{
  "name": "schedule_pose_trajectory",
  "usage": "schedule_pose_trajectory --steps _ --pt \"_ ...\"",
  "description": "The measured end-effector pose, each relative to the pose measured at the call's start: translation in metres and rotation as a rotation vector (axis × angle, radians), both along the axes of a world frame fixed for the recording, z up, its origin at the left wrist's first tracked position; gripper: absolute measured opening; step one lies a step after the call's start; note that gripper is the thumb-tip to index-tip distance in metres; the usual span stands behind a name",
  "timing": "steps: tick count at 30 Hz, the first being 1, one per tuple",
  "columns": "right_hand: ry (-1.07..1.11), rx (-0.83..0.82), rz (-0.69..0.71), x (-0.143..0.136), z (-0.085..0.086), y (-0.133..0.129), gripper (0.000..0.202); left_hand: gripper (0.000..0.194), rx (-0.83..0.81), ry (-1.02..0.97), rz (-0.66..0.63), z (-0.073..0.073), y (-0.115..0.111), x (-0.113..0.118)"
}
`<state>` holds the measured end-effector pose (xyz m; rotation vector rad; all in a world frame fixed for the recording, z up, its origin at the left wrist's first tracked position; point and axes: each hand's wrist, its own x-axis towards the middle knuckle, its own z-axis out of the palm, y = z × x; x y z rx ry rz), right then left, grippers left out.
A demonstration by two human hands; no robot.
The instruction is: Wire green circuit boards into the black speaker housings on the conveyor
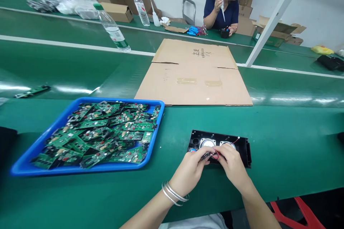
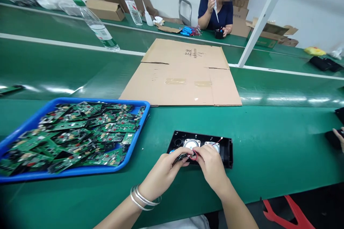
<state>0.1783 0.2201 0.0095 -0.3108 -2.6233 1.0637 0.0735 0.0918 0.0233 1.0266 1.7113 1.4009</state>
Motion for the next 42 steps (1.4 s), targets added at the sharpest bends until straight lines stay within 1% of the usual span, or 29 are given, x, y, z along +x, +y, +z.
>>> schedule_pose_trajectory --steps 5,9,11,14,15,17,19,21,23,25,28,32,38,42 --pt "0.043 0.088 -0.047 -0.002 0.000 -0.004 0.023 0.024 0.014 -0.079 0.054 -0.001 0.002 0.003" --pt "0.016 0.102 -0.081 -0.001 0.004 -0.006 0.023 0.021 -0.002 -0.089 0.079 0.000 0.004 0.005" --pt "0.025 0.157 -0.180 0.003 0.007 -0.001 0.024 0.022 -0.023 -0.071 0.122 0.000 0.004 0.007" --pt "0.029 0.328 -0.391 0.010 0.009 0.011 0.031 0.024 -0.086 0.005 0.188 0.000 0.004 0.011" --pt "0.016 0.376 -0.430 0.011 0.008 0.016 0.031 0.024 -0.103 0.041 0.203 0.001 0.004 0.012" --pt "-0.009 0.419 -0.456 0.013 0.005 0.022 0.033 0.024 -0.125 0.119 0.229 0.001 0.004 0.014" --pt "0.019 0.382 -0.455 0.011 0.002 0.022 0.031 0.023 -0.128 0.181 0.258 0.002 0.005 0.015" --pt "0.104 0.281 -0.484 0.008 -0.001 0.015 0.023 0.023 -0.117 0.188 0.289 0.003 0.006 0.015" --pt "0.188 0.149 -0.520 0.006 -0.003 0.005 0.011 0.023 -0.096 0.133 0.311 0.002 0.008 0.015" --pt "0.239 0.068 -0.537 0.005 -0.004 -0.004 0.008 0.022 -0.083 0.074 0.330 -0.001 0.010 0.015" --pt "0.268 0.080 -0.474 0.004 -0.003 -0.009 0.004 0.022 -0.100 0.076 0.348 -0.006 0.012 0.016" --pt "0.262 0.129 -0.335 0.003 -0.002 -0.007 0.010 0.022 -0.092 0.134 0.360 -0.011 0.012 0.016" --pt "0.221 0.348 -0.210 0.001 -0.006 -0.005 0.015 0.020 -0.079 0.199 0.326 -0.011 0.012 0.014" --pt "0.167 0.375 -0.158 0.000 -0.004 -0.005 0.018 0.020 -0.062 0.241 0.296 -0.011 0.011 0.014"
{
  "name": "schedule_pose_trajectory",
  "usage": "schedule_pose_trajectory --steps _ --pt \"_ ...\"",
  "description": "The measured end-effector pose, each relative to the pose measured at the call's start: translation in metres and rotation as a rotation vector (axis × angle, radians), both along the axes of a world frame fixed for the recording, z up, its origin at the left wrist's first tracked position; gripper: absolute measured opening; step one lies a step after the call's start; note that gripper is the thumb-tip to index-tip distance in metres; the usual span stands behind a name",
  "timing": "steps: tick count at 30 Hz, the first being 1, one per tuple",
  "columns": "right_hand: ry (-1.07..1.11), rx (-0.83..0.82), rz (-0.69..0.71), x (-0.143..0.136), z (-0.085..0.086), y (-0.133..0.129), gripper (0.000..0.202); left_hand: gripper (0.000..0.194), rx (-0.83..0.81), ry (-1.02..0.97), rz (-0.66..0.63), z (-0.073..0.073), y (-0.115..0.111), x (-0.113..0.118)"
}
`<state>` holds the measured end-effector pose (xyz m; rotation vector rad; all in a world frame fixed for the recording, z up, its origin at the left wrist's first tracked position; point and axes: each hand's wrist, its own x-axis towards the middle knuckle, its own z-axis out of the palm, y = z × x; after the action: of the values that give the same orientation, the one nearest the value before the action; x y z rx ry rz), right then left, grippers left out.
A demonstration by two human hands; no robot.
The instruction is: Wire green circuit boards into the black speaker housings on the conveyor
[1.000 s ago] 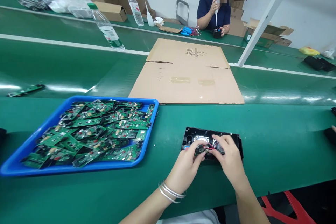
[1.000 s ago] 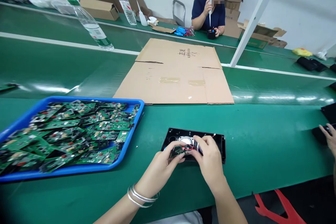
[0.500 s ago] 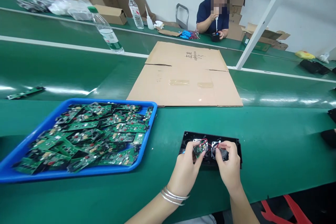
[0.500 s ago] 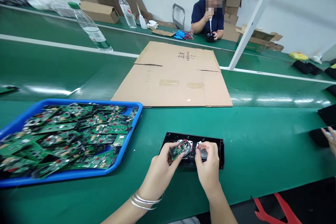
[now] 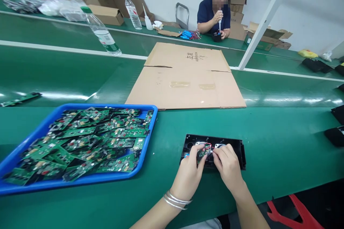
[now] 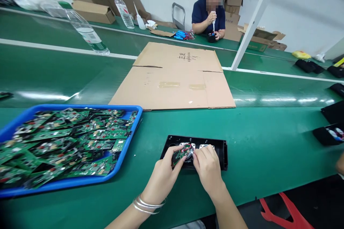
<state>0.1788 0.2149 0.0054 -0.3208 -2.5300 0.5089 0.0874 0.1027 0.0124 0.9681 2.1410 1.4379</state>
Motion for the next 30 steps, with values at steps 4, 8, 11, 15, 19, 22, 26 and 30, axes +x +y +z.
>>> schedule_pose_trajectory --steps 4,8,11,15,19,22,26,30 --pt "-0.059 -0.023 -0.003 -0.0005 0.0035 -0.0002 0.023 0.020 0.010 0.054 -0.031 -0.0008 -0.0011 0.0009" --pt "-0.095 -0.024 0.016 -0.0006 0.0040 0.0003 0.024 0.021 0.023 0.096 -0.057 -0.0002 -0.0016 0.0007" --pt "-0.129 -0.008 0.030 -0.0009 0.0031 0.0008 0.025 0.023 0.032 0.110 -0.084 -0.0001 -0.0015 -0.0006" --pt "-0.131 -0.007 0.004 -0.0020 0.0021 0.0003 0.025 0.024 0.039 0.118 -0.119 -0.0014 -0.0013 -0.0008" --pt "-0.122 0.004 -0.006 -0.0023 0.0013 -0.0003 0.024 0.025 0.016 0.117 -0.124 -0.0022 -0.0017 0.0010" --pt "-0.140 0.020 0.013 -0.0014 0.0012 0.0002 0.023 0.026 0.007 0.127 -0.133 -0.0017 -0.0018 0.0013" --pt "-0.173 0.062 0.079 -0.0003 0.0024 0.0024 0.023 0.026 -0.001 0.137 -0.157 -0.0013 -0.0007 -0.0003" --pt "-0.159 0.071 0.105 -0.0003 0.0037 0.0054 0.024 0.026 0.010 0.138 -0.159 -0.0008 -0.0003 -0.0022"
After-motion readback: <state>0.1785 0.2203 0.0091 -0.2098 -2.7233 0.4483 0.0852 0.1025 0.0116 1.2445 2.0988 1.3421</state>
